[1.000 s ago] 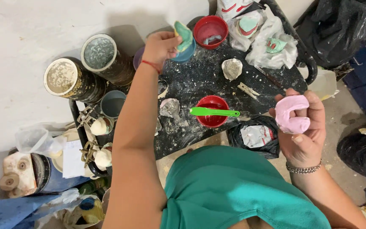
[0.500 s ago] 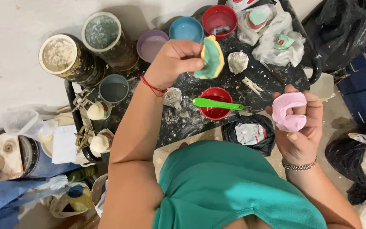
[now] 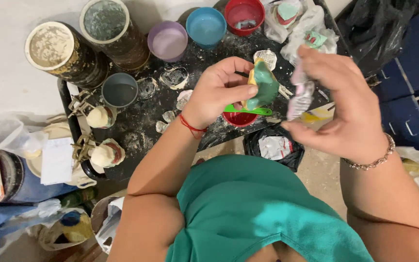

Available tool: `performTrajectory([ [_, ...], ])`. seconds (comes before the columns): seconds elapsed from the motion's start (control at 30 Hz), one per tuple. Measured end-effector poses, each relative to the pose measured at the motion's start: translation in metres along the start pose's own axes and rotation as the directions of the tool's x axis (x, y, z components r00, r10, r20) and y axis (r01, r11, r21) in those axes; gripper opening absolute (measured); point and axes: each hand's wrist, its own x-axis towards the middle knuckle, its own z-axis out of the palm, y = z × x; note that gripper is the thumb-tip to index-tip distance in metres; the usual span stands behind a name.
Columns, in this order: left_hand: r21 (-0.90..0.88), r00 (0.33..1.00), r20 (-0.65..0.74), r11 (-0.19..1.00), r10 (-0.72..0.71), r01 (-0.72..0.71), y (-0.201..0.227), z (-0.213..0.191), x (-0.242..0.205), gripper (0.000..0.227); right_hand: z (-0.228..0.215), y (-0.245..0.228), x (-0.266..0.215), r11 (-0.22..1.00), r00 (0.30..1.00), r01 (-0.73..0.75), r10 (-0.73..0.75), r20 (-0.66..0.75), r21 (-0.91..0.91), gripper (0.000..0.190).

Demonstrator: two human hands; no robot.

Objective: The person scrapes a pink mold with a green spatula, then handles a yellow sponge and a foil-wrapped object. They pour a white powder from a bag into a red bowl, add water from a purple bowl, and mix the contents with the spatula.

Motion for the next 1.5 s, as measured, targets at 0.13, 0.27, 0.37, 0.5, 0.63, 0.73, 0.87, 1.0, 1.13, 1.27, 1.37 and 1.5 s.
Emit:
performTrajectory([
  [0.13, 0.016, 0.997, -0.067, 0.999, -0.032, 0.034, -0.003, 0.008, -0.003, 0.027, 0.010, -0.009, 0.015, 0.995, 0.996, 0.068, -0.064, 0.060, -0.067, 0.073],
  [0.27, -0.040, 0.998, -0.053, 0.999, -0.018, 0.016, -0.009, 0.010, -0.006, 0.025, 0.016, -0.008, 0.012, 1.000, 0.999, 0.006, -0.005, 0.053, -0.012, 0.075],
  [0.37, -0.028, 0.999, -0.052, 0.999, 0.015, -0.017, -0.007, 0.010, -0.012, 0.026, 0.012, -0.008, 0.007, 0.990, 1.000, -0.009, 0.005, 0.028, 0.141, 0.074],
  [0.5, -0.054, 0.998, -0.059, 0.998, 0.012, -0.016, -0.006, 0.010, -0.013, 0.028, 0.008, -0.007, 0.004, 0.963, 0.998, -0.059, 0.051, 0.037, 0.265, 0.075],
  [0.63, -0.012, 0.998, -0.061, 1.000, 0.019, -0.020, -0.002, 0.019, -0.014, 0.027, 0.014, -0.008, 0.008, 0.999, 0.997, 0.047, -0.047, 0.063, -0.010, 0.071],
  [0.73, -0.044, 0.998, -0.052, 0.998, 0.031, -0.033, -0.009, 0.020, -0.012, 0.029, 0.016, -0.014, 0.009, 1.000, 0.997, 0.017, -0.015, 0.076, -0.026, 0.067],
  [0.87, -0.050, 0.997, -0.047, 0.997, 0.059, -0.061, -0.012, 0.023, -0.014, 0.030, 0.017, -0.013, 0.006, 0.998, 0.996, 0.039, -0.035, 0.077, -0.045, 0.069],
  [1.0, -0.085, 0.998, -0.039, 0.996, 0.039, -0.042, -0.008, 0.026, -0.017, 0.027, 0.017, -0.013, 0.006, 0.999, 0.996, 0.047, -0.046, 0.075, -0.020, 0.069],
  [1.13, -0.111, 1.000, -0.025, 0.994, 0.016, -0.019, -0.008, 0.028, -0.018, 0.026, 0.018, -0.011, 0.004, 1.000, 0.997, 0.014, -0.013, 0.074, -0.011, 0.064],
  [1.27, -0.074, 0.999, 0.010, 0.996, 0.045, -0.044, -0.015, 0.026, -0.016, 0.028, 0.017, -0.009, 0.003, 0.999, 0.996, 0.041, -0.040, 0.080, -0.012, 0.067],
  [1.37, -0.055, 0.997, 0.022, 0.996, 0.075, -0.074, -0.013, 0.027, -0.018, 0.029, 0.016, -0.008, 0.001, 0.998, 0.995, 0.056, -0.053, 0.089, -0.027, 0.066],
  [1.5, -0.046, 0.992, 0.030, 0.992, 0.121, -0.119, -0.019, 0.026, -0.017, 0.030, 0.016, -0.006, 0.000, 0.998, 0.993, 0.062, -0.058, 0.102, -0.033, 0.067],
])
